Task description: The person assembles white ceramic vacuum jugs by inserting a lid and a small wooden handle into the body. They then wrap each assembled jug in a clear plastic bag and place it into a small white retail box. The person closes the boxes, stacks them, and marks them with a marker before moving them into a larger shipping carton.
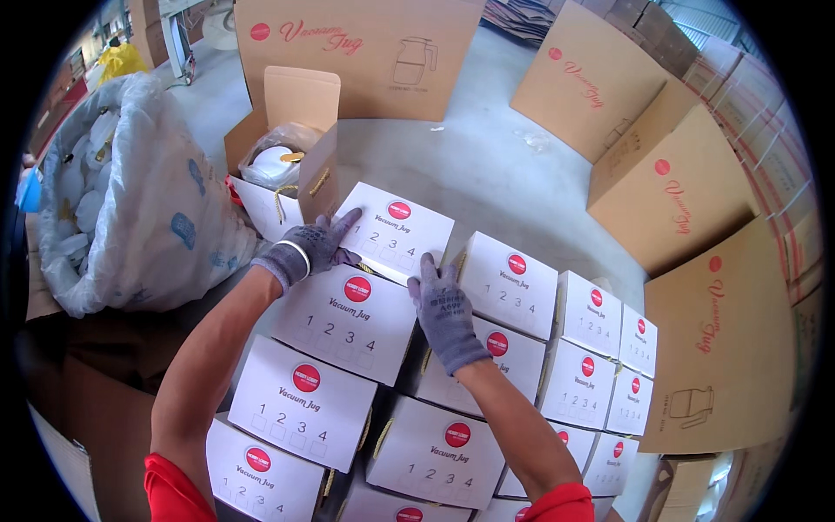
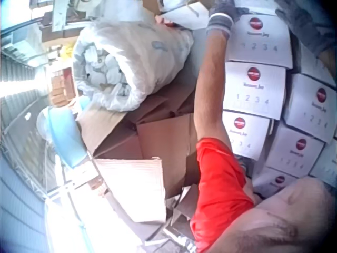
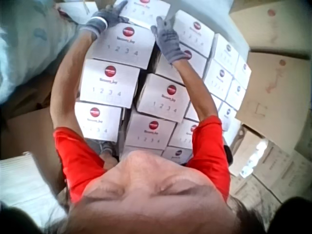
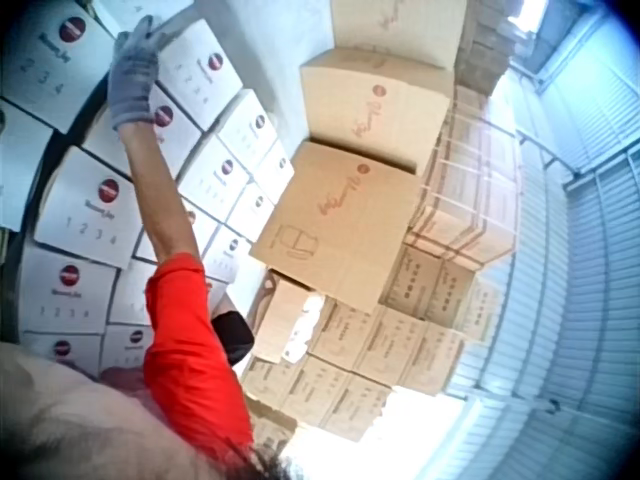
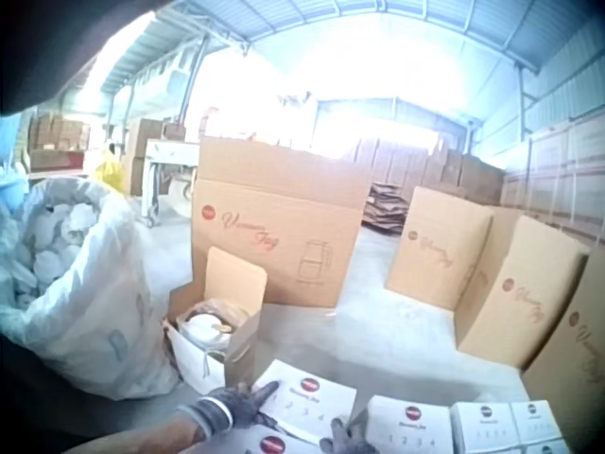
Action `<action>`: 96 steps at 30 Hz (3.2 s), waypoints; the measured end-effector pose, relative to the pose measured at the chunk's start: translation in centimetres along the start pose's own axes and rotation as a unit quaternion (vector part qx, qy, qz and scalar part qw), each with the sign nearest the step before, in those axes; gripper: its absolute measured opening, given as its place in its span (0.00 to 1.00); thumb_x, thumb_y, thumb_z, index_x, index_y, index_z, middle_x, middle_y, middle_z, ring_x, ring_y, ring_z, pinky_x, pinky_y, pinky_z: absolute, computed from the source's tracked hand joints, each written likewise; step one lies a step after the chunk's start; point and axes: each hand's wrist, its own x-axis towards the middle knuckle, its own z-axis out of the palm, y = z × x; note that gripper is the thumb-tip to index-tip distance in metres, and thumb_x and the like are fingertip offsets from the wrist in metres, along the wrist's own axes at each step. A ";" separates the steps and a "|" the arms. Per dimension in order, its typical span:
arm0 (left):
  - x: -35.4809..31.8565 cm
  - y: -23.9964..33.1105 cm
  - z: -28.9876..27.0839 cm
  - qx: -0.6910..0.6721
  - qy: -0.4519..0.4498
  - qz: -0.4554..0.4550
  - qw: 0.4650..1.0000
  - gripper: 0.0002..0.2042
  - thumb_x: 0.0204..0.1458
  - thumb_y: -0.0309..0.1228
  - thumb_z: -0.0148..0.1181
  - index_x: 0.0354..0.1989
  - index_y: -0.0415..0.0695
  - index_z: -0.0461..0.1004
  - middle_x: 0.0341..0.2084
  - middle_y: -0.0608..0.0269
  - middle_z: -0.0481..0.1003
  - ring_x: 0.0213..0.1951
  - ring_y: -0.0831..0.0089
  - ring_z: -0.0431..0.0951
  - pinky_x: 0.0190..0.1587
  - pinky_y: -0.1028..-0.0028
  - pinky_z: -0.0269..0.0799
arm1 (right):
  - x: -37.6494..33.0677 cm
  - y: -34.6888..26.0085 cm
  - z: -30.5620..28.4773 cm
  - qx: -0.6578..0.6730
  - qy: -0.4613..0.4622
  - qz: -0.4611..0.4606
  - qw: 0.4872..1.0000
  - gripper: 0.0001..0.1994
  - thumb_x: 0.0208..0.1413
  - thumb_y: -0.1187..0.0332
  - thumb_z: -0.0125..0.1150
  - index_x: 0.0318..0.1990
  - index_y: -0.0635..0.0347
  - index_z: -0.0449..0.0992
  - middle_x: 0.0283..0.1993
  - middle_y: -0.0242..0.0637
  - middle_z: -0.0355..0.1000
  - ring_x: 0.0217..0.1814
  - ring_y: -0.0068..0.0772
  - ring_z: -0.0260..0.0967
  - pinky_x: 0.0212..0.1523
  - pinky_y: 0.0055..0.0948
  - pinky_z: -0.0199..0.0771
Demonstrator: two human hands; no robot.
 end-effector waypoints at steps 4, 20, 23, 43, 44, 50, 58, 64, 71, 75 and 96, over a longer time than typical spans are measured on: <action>-0.2 -1.1 0.4 -0.022 -0.011 0.039 0.999 0.41 0.57 0.60 0.44 0.73 0.56 0.33 0.63 0.24 0.51 0.64 0.34 0.55 0.66 0.58 0.53 | 0.6 -0.9 -1.1 -0.008 -0.009 -0.002 1.000 0.23 0.60 0.59 0.55 0.59 0.61 0.65 0.49 0.57 0.65 0.37 0.50 0.76 0.36 0.39 0.80; -1.5 3.0 1.9 -0.043 0.084 -0.065 0.993 0.33 0.61 0.54 0.37 0.72 0.54 0.43 0.57 0.36 0.64 0.57 0.41 0.67 0.63 0.47 0.56 | 2.1 -2.5 3.5 -0.109 0.055 -0.076 0.990 0.38 0.57 0.40 0.48 0.66 0.61 0.58 0.68 0.56 0.51 0.72 0.58 0.44 0.68 0.61 0.36; -1.4 0.3 2.5 -0.165 0.100 -0.034 0.981 0.37 0.59 0.56 0.41 0.70 0.45 0.47 0.60 0.36 0.61 0.61 0.42 0.64 0.65 0.56 0.56 | 2.7 -2.8 3.7 -0.103 0.039 -0.081 0.991 0.39 0.56 0.40 0.48 0.66 0.60 0.59 0.68 0.56 0.50 0.72 0.58 0.43 0.68 0.62 0.35; -2.0 -2.3 3.6 -0.434 0.038 -0.057 0.898 0.39 0.56 0.62 0.43 0.59 0.36 0.68 0.50 0.47 0.74 0.50 0.61 0.75 0.58 0.70 0.64 | 14.0 4.8 3.9 0.000 -0.075 0.109 0.991 0.27 0.62 0.43 0.40 0.45 0.55 0.78 0.45 0.49 0.76 0.49 0.54 0.72 0.53 0.47 0.69; -2.4 -2.2 4.0 -0.428 0.034 -0.059 0.901 0.38 0.56 0.62 0.42 0.59 0.36 0.68 0.50 0.47 0.74 0.50 0.61 0.75 0.57 0.70 0.64 | 13.6 4.8 3.7 -0.026 -0.088 0.092 0.991 0.30 0.63 0.42 0.36 0.43 0.57 0.79 0.45 0.50 0.76 0.49 0.54 0.73 0.51 0.48 0.70; -7.6 -1.8 4.5 -0.395 -0.023 -0.077 0.915 0.37 0.59 0.60 0.41 0.57 0.34 0.68 0.49 0.45 0.74 0.50 0.59 0.75 0.57 0.69 0.64 | 9.4 2.9 3.2 -0.004 -0.116 0.002 0.993 0.24 0.63 0.49 0.41 0.45 0.58 0.77 0.42 0.50 0.76 0.44 0.54 0.74 0.47 0.49 0.72; -8.5 -2.8 7.8 -0.423 0.048 -0.082 0.901 0.38 0.58 0.61 0.43 0.59 0.34 0.66 0.50 0.42 0.73 0.54 0.57 0.73 0.58 0.68 0.64 | 15.5 -10.4 3.9 0.169 0.090 -0.143 0.971 0.28 0.57 0.53 0.58 0.61 0.56 0.61 0.53 0.61 0.67 0.52 0.61 0.68 0.50 0.48 0.69; -8.2 -1.1 6.6 -0.382 0.006 -0.111 0.917 0.43 0.53 0.67 0.41 0.60 0.35 0.65 0.53 0.38 0.71 0.57 0.49 0.70 0.59 0.65 0.62 | 23.4 -11.3 6.5 0.044 -0.041 -0.156 0.986 0.16 0.52 0.60 0.58 0.43 0.59 0.78 0.39 0.52 0.76 0.42 0.53 0.75 0.44 0.48 0.74; -8.9 -1.7 6.1 -0.423 0.032 -0.074 0.903 0.43 0.54 0.66 0.39 0.61 0.35 0.64 0.51 0.36 0.72 0.55 0.47 0.72 0.58 0.63 0.64 | 20.7 -4.4 1.8 -0.014 -0.038 -0.062 0.997 0.09 0.50 0.68 0.54 0.33 0.59 0.80 0.34 0.50 0.76 0.38 0.51 0.76 0.41 0.44 0.75; -8.2 -2.3 6.9 -0.425 0.009 -0.101 0.900 0.43 0.54 0.67 0.41 0.63 0.38 0.63 0.53 0.40 0.72 0.55 0.53 0.73 0.58 0.67 0.64 | 17.8 -0.5 1.6 0.051 0.013 -0.047 0.998 0.08 0.50 0.69 0.54 0.32 0.58 0.80 0.32 0.50 0.76 0.37 0.52 0.76 0.42 0.43 0.75; 5.6 3.2 2.6 -0.045 0.115 0.072 0.990 0.27 0.57 0.58 0.44 0.66 0.70 0.60 0.62 0.38 0.60 0.66 0.46 0.57 0.65 0.49 0.51 | 9.4 4.4 -3.2 -0.056 -0.030 -0.124 0.990 0.37 0.54 0.47 0.57 0.66 0.55 0.56 0.41 0.52 0.74 0.42 0.51 0.75 0.42 0.46 0.74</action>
